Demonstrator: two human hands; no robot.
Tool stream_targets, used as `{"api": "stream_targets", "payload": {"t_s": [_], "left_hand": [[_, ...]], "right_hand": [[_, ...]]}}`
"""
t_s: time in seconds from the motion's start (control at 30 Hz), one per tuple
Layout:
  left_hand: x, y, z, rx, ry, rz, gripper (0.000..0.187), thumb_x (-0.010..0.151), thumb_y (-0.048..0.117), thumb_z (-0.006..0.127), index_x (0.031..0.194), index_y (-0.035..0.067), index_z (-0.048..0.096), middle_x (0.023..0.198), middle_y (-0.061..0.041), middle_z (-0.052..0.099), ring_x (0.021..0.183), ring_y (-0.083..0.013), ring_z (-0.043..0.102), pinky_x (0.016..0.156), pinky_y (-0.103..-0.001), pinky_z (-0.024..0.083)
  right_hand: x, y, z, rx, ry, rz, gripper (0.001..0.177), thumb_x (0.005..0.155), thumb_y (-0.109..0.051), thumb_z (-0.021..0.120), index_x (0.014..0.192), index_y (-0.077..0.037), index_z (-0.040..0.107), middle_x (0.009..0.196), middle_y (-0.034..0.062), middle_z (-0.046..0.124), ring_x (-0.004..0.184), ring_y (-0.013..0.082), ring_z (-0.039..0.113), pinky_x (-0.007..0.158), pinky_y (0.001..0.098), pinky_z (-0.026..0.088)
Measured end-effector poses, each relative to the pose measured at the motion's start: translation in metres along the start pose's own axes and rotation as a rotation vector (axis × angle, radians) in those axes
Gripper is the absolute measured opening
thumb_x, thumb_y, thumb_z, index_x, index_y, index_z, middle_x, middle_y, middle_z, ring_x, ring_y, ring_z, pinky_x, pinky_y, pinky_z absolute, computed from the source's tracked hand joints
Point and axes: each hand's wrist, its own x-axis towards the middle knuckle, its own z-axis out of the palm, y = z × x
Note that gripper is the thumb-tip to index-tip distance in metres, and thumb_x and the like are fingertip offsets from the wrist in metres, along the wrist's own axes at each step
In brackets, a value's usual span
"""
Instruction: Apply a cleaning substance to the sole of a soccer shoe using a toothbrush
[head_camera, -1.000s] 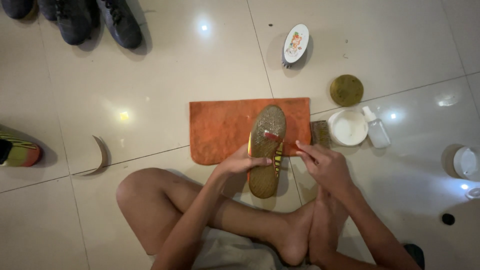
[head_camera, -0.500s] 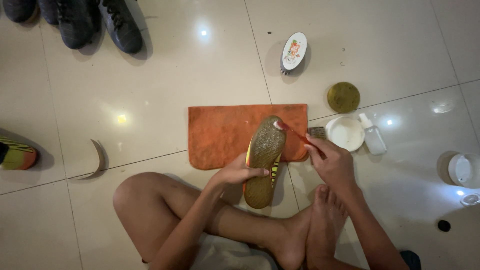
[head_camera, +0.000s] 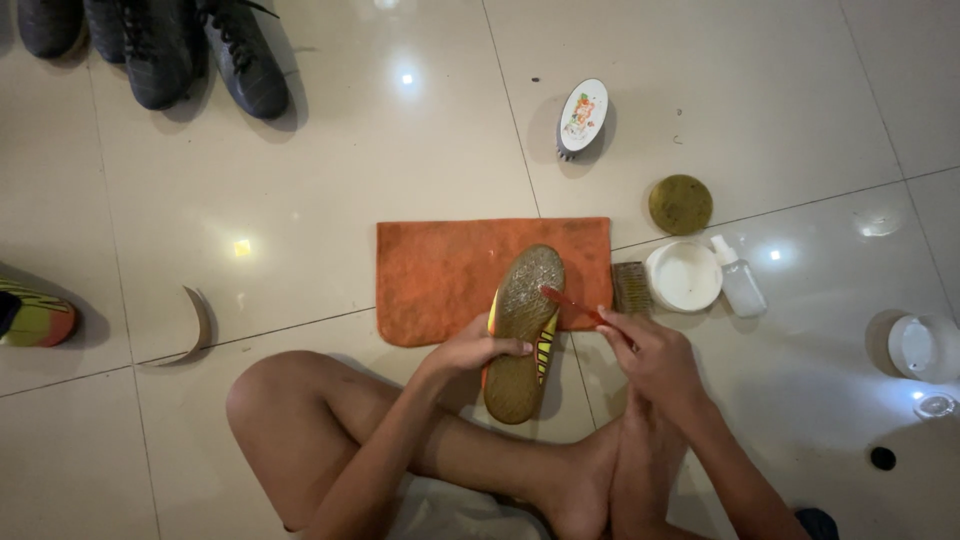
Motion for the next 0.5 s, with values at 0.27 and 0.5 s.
{"api": "stream_targets", "payload": {"t_s": [0.27, 0.5], "left_hand": [[0.0, 0.003, 0.001, 0.05, -0.046, 0.025, 0.036, 0.072, 0.009, 0.089, 0.103, -0.001, 0.073, 0.095, -0.016, 0.071, 0.086, -0.0294, 0.065, 0.074, -0.042, 0.056], [0.003, 0.0, 0.002, -0.046, 0.029, 0.008, 0.033, 0.07, 0.009, 0.089, 0.098, 0.0, 0.073, 0.091, -0.015, 0.07, 0.084, -0.0288, 0.066, 0.072, -0.04, 0.054]], "right_hand": [[0.024, 0.008, -0.014, -0.113, 0.044, -0.015, 0.016, 0.093, -0.022, 0.08, 0.109, -0.015, 0.081, 0.092, 0.0079, 0.08, 0.08, 0.0272, 0.076, 0.066, 0.0372, 0.061], [-0.017, 0.014, 0.018, 0.01, 0.013, 0.026, 0.021, 0.09, -0.024, 0.081, 0.108, -0.013, 0.081, 0.095, 0.0112, 0.08, 0.083, 0.0322, 0.076, 0.067, 0.0421, 0.062]]}}
